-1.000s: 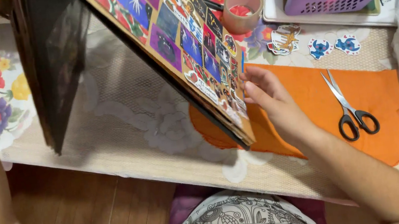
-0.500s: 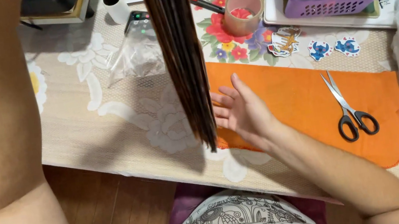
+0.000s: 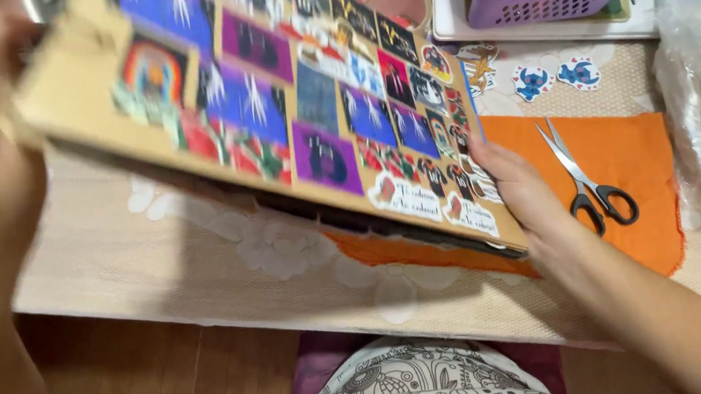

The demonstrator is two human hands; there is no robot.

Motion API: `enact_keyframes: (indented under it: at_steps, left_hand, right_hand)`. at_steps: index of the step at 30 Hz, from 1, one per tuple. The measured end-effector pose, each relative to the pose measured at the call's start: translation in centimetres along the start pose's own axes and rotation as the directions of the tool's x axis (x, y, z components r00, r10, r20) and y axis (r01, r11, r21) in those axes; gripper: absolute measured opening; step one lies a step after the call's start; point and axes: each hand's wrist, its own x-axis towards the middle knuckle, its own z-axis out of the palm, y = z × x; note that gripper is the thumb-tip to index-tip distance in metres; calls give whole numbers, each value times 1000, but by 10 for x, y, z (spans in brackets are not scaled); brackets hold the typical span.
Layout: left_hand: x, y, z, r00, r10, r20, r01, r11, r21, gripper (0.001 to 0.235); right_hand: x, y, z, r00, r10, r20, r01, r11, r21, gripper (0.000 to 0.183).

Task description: The person flips through a sticker album and then places several stickers onto a page, peeling off backing paper and positioning them among existing stickers. The person handles the album and stickers by hand throughout the clip.

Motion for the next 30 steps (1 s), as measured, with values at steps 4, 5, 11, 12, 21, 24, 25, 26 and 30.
enact_keyframes:
  at_steps: [4, 5, 11, 12, 21, 24, 25, 26, 30]
  left_hand:
    - [-97, -6, 61, 993, 46, -106, -9, 945, 326, 31]
    - [-111, 5, 68, 993, 55, -104, -19, 948, 318, 31]
    - [-179, 39, 131, 999, -25, -41, 37, 940, 338, 22]
    - [-181, 40, 139, 999, 13, -32, -1, 940, 341, 22]
    - [-174, 34, 151, 994, 103, 23, -106, 977, 186, 16]
    - [-169, 21, 156, 990, 135, 33, -137, 988, 70, 18]
    - [-167, 16, 159, 987, 160, 30, -161, 987, 10, 21]
    - [-162, 18, 160, 986, 161, 34, -162, 987, 6, 21]
    - [-146, 20, 163, 964, 259, 63, -258, 966, -27, 19]
  right_hand:
    - [-41, -16, -22, 967, -136, -215, 32, 904, -426, 42]
    - [-48, -12, -26, 965, -138, -225, 33, 907, -419, 42]
    - [-45, 16, -94, 965, -178, -193, 85, 908, -411, 44]
    - [-42, 17, -97, 964, -183, -194, 87, 904, -419, 42]
    - [-56, -19, -70, 952, -78, -295, -48, 916, -397, 42]
    - [-42, -15, -105, 972, -129, -197, 20, 878, -479, 40]
    - [-40, -15, -110, 973, -145, -177, 40, 870, -492, 39]
    - [-40, -17, -112, 973, -142, -182, 35, 871, -490, 39]
    - [-44, -26, -114, 966, -167, -199, 41, 854, -518, 46]
